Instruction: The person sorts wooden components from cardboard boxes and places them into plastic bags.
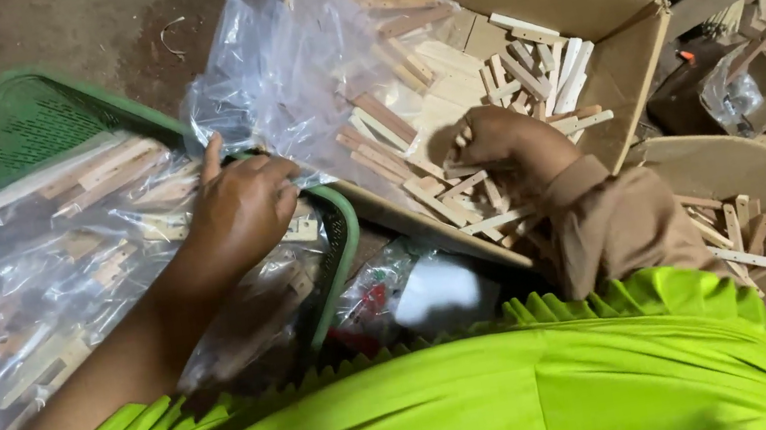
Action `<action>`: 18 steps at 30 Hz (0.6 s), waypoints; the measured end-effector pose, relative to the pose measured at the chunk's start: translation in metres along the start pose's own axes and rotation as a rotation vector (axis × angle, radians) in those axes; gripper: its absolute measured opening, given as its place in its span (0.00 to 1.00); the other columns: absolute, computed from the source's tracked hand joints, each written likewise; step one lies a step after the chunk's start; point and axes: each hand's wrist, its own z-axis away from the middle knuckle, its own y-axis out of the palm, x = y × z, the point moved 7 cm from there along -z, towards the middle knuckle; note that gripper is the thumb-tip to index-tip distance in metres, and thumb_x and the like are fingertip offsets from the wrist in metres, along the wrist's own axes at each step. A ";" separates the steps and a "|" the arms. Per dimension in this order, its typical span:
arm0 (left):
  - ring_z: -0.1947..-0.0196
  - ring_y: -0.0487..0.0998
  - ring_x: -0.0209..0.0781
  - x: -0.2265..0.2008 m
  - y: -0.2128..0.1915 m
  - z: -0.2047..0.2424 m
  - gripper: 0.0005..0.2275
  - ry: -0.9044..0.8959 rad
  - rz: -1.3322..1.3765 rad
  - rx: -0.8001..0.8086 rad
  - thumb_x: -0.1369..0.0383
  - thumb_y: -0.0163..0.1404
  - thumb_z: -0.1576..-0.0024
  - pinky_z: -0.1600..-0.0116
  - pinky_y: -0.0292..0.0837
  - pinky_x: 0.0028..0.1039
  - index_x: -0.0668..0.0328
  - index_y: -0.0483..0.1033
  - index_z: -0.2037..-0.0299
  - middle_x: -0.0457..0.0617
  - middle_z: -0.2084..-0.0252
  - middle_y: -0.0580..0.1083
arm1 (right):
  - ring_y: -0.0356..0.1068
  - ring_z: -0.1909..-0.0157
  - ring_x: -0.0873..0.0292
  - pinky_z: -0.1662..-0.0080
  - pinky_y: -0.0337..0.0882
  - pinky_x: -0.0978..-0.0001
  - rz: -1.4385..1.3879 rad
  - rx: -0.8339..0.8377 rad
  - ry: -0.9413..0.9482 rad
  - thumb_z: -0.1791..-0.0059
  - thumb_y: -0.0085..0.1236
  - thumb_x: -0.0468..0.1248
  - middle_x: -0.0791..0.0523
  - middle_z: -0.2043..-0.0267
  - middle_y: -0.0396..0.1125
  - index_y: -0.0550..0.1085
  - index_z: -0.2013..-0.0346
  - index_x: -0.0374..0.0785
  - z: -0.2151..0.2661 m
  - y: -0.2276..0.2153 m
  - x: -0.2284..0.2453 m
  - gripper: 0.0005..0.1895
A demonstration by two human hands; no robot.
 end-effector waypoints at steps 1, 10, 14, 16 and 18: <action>0.59 0.83 0.51 0.001 0.002 0.002 0.06 -0.002 0.010 0.012 0.72 0.55 0.42 0.25 0.40 0.60 0.54 0.80 0.57 0.51 0.67 0.79 | 0.77 0.51 0.42 0.47 0.74 0.54 -0.003 0.012 0.008 0.61 0.63 0.45 0.52 0.60 0.78 0.84 0.63 0.54 0.025 -0.005 0.005 0.13; 0.56 0.82 0.55 -0.010 -0.011 0.006 0.10 0.024 0.015 -0.052 0.70 0.57 0.43 0.25 0.39 0.60 0.57 0.79 0.51 0.54 0.63 0.79 | 0.38 0.20 0.42 0.30 0.39 0.23 0.342 -0.013 -0.249 0.53 0.59 0.58 0.54 0.20 0.44 0.61 0.30 0.60 0.140 0.022 0.028 0.38; 0.41 0.75 0.60 -0.055 -0.040 0.020 0.20 0.063 0.085 -0.015 0.66 0.58 0.43 0.27 0.40 0.62 0.58 0.74 0.40 0.62 0.42 0.72 | 0.43 0.21 0.42 0.29 0.41 0.27 0.181 -0.188 -0.256 0.54 0.57 0.59 0.54 0.22 0.48 0.67 0.34 0.61 0.135 0.022 0.016 0.33; 0.39 0.73 0.63 -0.085 -0.060 0.034 0.22 0.107 0.101 0.023 0.65 0.59 0.44 0.28 0.40 0.64 0.61 0.73 0.39 0.67 0.39 0.69 | 0.48 0.22 0.42 0.29 0.43 0.27 0.151 -0.221 -0.213 0.54 0.58 0.60 0.53 0.22 0.50 0.67 0.34 0.61 0.140 0.022 0.012 0.34; 0.40 0.73 0.68 -0.121 -0.054 0.057 0.19 0.234 0.264 0.363 0.67 0.56 0.43 0.30 0.46 0.63 0.65 0.75 0.42 0.69 0.43 0.73 | 0.55 0.25 0.42 0.29 0.38 0.25 0.078 -0.289 -0.194 0.52 0.57 0.58 0.53 0.29 0.62 0.74 0.40 0.56 0.160 0.017 0.022 0.28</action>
